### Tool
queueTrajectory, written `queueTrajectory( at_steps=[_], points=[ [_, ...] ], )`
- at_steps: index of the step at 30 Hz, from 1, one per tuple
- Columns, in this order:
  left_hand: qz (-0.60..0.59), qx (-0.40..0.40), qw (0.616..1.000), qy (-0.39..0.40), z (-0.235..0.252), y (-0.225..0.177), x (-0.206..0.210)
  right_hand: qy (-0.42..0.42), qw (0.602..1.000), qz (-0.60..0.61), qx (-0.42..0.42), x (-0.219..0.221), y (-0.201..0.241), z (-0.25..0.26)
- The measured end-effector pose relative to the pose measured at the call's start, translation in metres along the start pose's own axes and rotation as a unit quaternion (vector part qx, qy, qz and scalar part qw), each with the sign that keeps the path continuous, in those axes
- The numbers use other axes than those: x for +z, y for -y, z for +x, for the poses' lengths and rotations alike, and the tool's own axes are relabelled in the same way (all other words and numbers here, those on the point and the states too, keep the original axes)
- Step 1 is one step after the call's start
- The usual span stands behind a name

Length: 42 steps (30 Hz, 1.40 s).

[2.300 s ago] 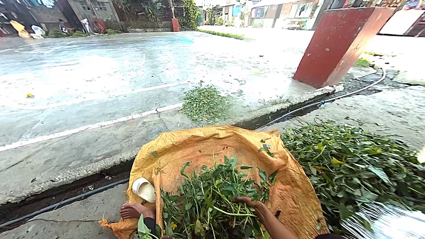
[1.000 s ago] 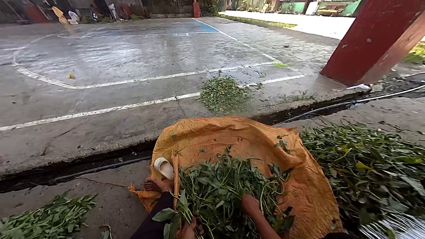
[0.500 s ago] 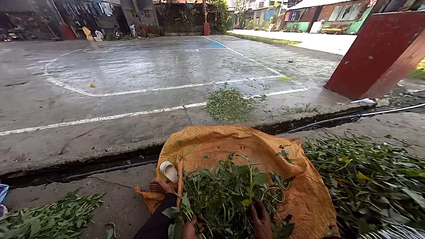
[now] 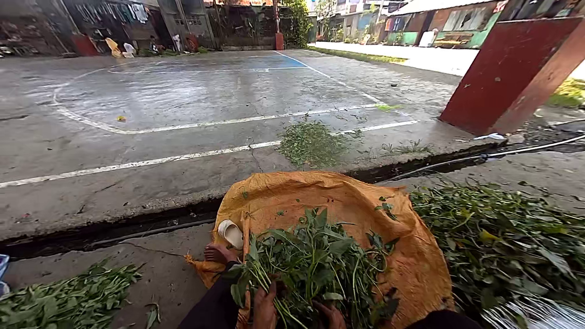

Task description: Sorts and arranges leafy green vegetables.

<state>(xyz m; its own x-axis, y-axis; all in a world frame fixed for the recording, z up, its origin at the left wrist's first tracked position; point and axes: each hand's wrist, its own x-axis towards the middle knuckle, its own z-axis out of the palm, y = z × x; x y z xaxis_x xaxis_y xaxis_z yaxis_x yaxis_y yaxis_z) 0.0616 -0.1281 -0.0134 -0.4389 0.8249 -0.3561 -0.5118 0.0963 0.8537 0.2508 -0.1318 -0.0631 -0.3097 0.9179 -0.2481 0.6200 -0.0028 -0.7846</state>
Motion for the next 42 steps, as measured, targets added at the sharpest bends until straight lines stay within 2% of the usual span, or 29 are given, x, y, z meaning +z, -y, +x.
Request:
queueTrajectory(
  at_steps=[4, 8, 12, 14, 16, 18, 19, 21, 23, 24, 25, 26, 27, 28, 29, 30, 31, 33, 36, 38, 40, 41, 42],
  points=[
    [0.056, 0.071, 0.996, 0.023, 0.002, -0.003, -0.007, 0.012, 0.999, -0.044, -0.024, 0.006, 0.007, -0.002],
    [0.17, 0.046, 0.98, 0.09, 0.004, 0.002, -0.009, 0.06, 0.992, -0.106, -0.013, 0.003, 0.021, -0.004],
    [0.315, 0.061, 0.944, 0.082, 0.015, 0.014, -0.017, 0.106, 0.983, -0.15, -0.009, 0.005, 0.022, -0.003],
    [0.32, 0.055, 0.942, 0.082, 0.018, 0.018, -0.018, 0.137, 0.98, -0.145, -0.022, 0.007, 0.019, 0.0],
    [0.293, 0.017, 0.952, 0.086, 0.019, 0.019, -0.017, 0.165, 0.982, -0.09, -0.028, 0.011, 0.018, 0.005],
    [0.26, -0.031, 0.959, 0.105, 0.014, 0.017, -0.011, 0.183, 0.981, 0.067, 0.024, 0.011, 0.031, 0.014],
    [0.242, -0.057, 0.962, 0.111, 0.009, 0.017, -0.007, 0.158, 0.971, 0.174, 0.049, 0.014, 0.037, 0.019],
    [0.208, -0.083, 0.968, 0.114, 0.004, 0.022, -0.004, 0.049, 0.915, 0.391, 0.087, 0.027, 0.047, 0.03],
    [0.174, -0.102, 0.974, 0.1, 0.007, 0.028, -0.005, -0.064, 0.802, 0.581, 0.127, 0.037, 0.057, 0.04],
    [0.165, -0.104, 0.978, 0.079, 0.01, 0.029, -0.007, -0.094, 0.742, 0.649, 0.141, 0.04, 0.058, 0.043],
    [0.165, -0.094, 0.981, 0.051, 0.013, 0.026, -0.008, -0.095, 0.703, 0.688, 0.155, 0.041, 0.056, 0.043],
    [0.173, -0.075, 0.982, 0.023, 0.016, 0.022, -0.01, -0.081, 0.705, 0.684, 0.169, 0.04, 0.053, 0.039],
    [0.187, -0.05, 0.981, -0.002, 0.019, 0.017, -0.013, -0.052, 0.751, 0.637, 0.168, 0.037, 0.047, 0.034],
    [0.205, -0.028, 0.978, -0.02, 0.022, 0.013, -0.017, -0.017, 0.839, 0.521, 0.157, 0.03, 0.038, 0.028],
    [0.233, -0.01, 0.972, -0.031, 0.024, 0.011, -0.021, 0.035, 0.929, 0.337, 0.145, 0.018, 0.027, 0.023],
    [0.266, 0.002, 0.963, -0.039, 0.027, 0.01, -0.025, 0.103, 0.972, 0.14, 0.158, 0.001, 0.02, 0.023],
    [0.303, 0.01, 0.952, -0.046, 0.028, 0.01, -0.029, 0.163, 0.968, -0.017, 0.192, -0.011, 0.018, 0.023],
    [0.37, 0.012, 0.927, -0.06, 0.03, 0.011, -0.033, 0.207, 0.946, -0.145, 0.2, -0.02, 0.02, 0.021],
    [0.4, 0.008, 0.915, -0.053, 0.033, 0.017, -0.029, 0.217, 0.954, -0.183, 0.093, -0.02, 0.044, 0.019],
    [0.311, -0.019, 0.949, -0.04, 0.029, 0.015, -0.021, 0.267, 0.949, -0.169, 0.02, -0.011, 0.055, 0.023],
    [0.131, -0.103, 0.986, -0.015, 0.026, 0.001, -0.017, 0.287, 0.958, -0.018, -0.012, 0.0, 0.045, 0.028],
    [0.034, -0.155, 0.987, 0.001, 0.025, -0.008, -0.019, 0.294, 0.948, 0.12, -0.013, 0.006, 0.036, 0.027],
    [-0.048, -0.192, 0.98, 0.027, 0.024, -0.015, -0.024, 0.304, 0.913, 0.271, 0.001, 0.011, 0.029, 0.025]
  ],
)
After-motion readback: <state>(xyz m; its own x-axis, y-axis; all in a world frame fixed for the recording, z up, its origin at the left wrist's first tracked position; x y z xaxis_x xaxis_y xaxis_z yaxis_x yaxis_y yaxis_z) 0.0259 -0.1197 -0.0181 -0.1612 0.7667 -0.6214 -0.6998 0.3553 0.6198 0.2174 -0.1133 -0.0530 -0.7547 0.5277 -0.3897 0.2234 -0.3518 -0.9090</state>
